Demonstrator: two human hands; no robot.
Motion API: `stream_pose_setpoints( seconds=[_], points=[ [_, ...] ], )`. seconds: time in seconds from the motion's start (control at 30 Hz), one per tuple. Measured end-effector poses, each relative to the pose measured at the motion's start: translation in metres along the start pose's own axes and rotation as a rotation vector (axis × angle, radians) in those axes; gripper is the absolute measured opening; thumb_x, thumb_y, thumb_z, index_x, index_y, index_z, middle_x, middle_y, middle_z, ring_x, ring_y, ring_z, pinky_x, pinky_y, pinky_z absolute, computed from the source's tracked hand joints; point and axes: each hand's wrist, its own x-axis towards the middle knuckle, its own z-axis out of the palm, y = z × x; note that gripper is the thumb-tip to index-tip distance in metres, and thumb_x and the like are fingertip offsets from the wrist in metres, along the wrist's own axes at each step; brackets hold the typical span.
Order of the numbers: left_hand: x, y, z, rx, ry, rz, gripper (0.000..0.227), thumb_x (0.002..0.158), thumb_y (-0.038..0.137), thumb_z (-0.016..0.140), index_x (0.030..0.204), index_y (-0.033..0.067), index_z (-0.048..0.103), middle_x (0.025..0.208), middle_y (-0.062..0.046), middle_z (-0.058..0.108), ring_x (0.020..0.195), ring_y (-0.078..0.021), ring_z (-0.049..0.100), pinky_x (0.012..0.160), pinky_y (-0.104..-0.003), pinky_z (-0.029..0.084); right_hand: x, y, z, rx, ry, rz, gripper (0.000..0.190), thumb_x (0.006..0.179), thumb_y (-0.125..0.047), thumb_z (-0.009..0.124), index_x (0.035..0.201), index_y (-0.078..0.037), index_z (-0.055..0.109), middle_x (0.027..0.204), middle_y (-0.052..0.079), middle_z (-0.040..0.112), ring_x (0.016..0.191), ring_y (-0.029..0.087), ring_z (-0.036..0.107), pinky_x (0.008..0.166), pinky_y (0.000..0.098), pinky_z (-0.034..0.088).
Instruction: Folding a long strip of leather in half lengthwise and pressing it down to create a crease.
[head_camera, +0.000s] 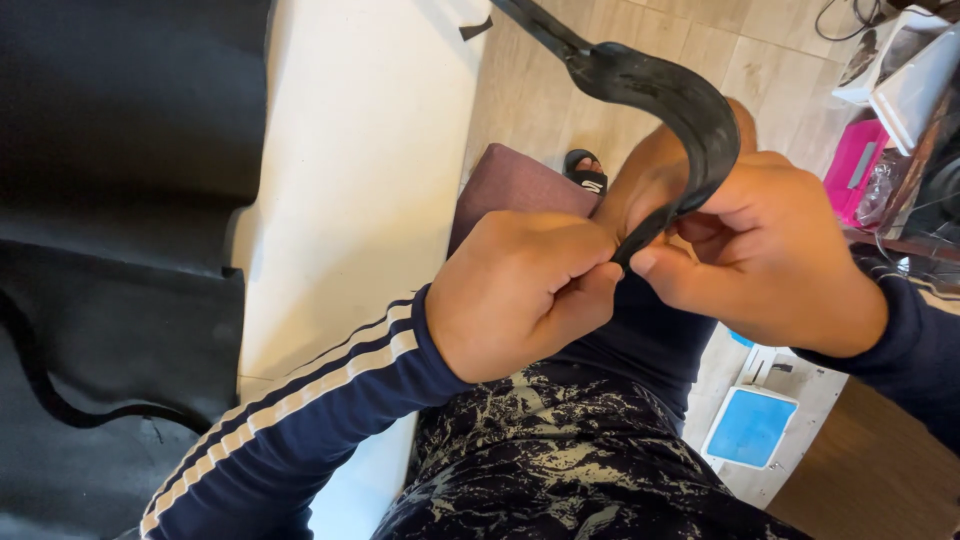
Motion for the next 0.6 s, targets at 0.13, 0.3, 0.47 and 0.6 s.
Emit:
stream_pose_setpoints(
  seconds=[0.13,0.3,0.47,0.6],
  points=[
    [-0.001,-0.001,0.006,-0.037,0.042,-0.017,0.031,0.100,0.013,0.051,0.073,0.0066,0.038,0.064,-0.008,0.041,0.056,-0.0243,0.040,0.054,-0.040,0.029,-0.007,0.012,0.008,-0.029,0.048,0.050,0.007,0.085,-0.011,0.069,0.091,-0.010,0.067,0.062,-0.002,0.056,0.049,0.008,0.041,0.047,0.0218,0.034],
    [-0.001,-0.004,0.006,0.017,-0.005,-0.007,0.031,0.103,0.016,0.047,0.074,0.0064,0.039,0.066,-0.009,0.045,0.057,-0.0295,0.046,0.056,-0.045,0.033,-0.002,0.005,0.006,0.033,0.007,0.032,0.006,0.087,-0.004,0.063,0.089,-0.009,0.066,0.075,-0.003,0.066,0.058,0.006,0.048,0.054,0.0213,0.040],
    [0.000,-0.004,-0.001,0.028,-0.009,-0.012,0.031,0.103,0.016,0.047,0.075,0.0062,0.038,0.065,-0.009,0.043,0.056,-0.0289,0.043,0.053,-0.044,0.031,0.004,-0.010,-0.001,0.068,0.006,0.022,0.010,0.092,-0.012,0.066,0.091,-0.002,0.068,0.078,0.005,0.064,0.068,0.012,0.057,0.061,0.0237,0.045],
    [0.000,-0.006,0.001,0.000,-0.037,-0.002,0.032,0.102,0.017,0.047,0.073,0.0065,0.038,0.064,-0.009,0.043,0.055,-0.0297,0.043,0.054,-0.045,0.033,0.000,-0.004,-0.002,0.130,0.001,0.021,0.015,0.092,-0.014,0.066,0.092,0.001,0.070,0.084,0.006,0.073,0.072,0.012,0.065,0.065,0.0224,0.053]
  ],
)
